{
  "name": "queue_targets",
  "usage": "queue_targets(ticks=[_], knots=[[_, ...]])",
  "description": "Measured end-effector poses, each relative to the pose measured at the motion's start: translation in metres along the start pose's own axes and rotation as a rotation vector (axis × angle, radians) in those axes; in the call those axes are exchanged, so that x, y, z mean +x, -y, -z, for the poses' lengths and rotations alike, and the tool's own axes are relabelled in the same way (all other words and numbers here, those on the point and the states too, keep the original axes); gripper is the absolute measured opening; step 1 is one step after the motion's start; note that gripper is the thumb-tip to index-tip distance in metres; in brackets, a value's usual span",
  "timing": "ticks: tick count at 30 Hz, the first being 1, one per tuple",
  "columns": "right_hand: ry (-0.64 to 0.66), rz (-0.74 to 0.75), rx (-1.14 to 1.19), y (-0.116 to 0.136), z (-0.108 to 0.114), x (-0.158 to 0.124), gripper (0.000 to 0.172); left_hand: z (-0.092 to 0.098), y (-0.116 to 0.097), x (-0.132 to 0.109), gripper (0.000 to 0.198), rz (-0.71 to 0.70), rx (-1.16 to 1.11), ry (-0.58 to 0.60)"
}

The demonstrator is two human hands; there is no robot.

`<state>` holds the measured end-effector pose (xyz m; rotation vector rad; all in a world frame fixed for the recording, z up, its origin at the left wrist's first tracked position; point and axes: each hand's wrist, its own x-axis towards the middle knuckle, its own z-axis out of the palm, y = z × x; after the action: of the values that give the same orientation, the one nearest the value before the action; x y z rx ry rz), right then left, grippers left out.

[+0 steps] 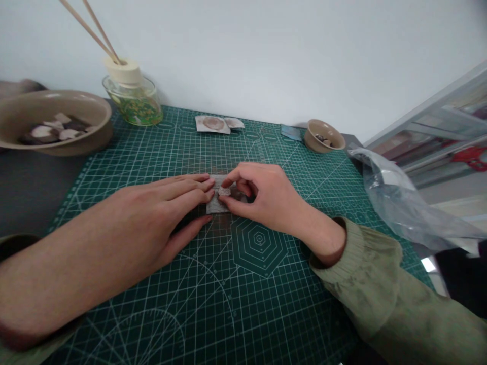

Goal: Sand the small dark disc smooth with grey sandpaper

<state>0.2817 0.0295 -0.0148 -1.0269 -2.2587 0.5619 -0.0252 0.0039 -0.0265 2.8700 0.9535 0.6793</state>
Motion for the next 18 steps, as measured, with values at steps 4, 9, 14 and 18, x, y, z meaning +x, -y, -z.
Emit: queue_targets(ticks=[4, 9, 14, 18], knots=[[0.019, -0.017, -0.009, -0.0002, 0.0036, -0.0024, 0.01, -0.0006, 0.0019, -0.0003, 0.059, -0.021, 0.004, -0.006], [-0.003, -0.04, -0.054, 0.0007, 0.0004, 0.0026, 0.008, 0.0009, 0.0017, 0.0013, 0.061, -0.037, 0.015, -0.021], [0.016, 0.008, 0.015, 0.0017, 0.0018, -0.0027, 0.012, 0.001, -0.0006, 0.0037, 0.063, -0.034, 0.056, -0.008], [-0.02, -0.041, -0.02, 0.0016, 0.0032, -0.0006, 0.009, 0.0033, -0.005, 0.0067, 0.064, 0.042, 0.017, 0.053]])
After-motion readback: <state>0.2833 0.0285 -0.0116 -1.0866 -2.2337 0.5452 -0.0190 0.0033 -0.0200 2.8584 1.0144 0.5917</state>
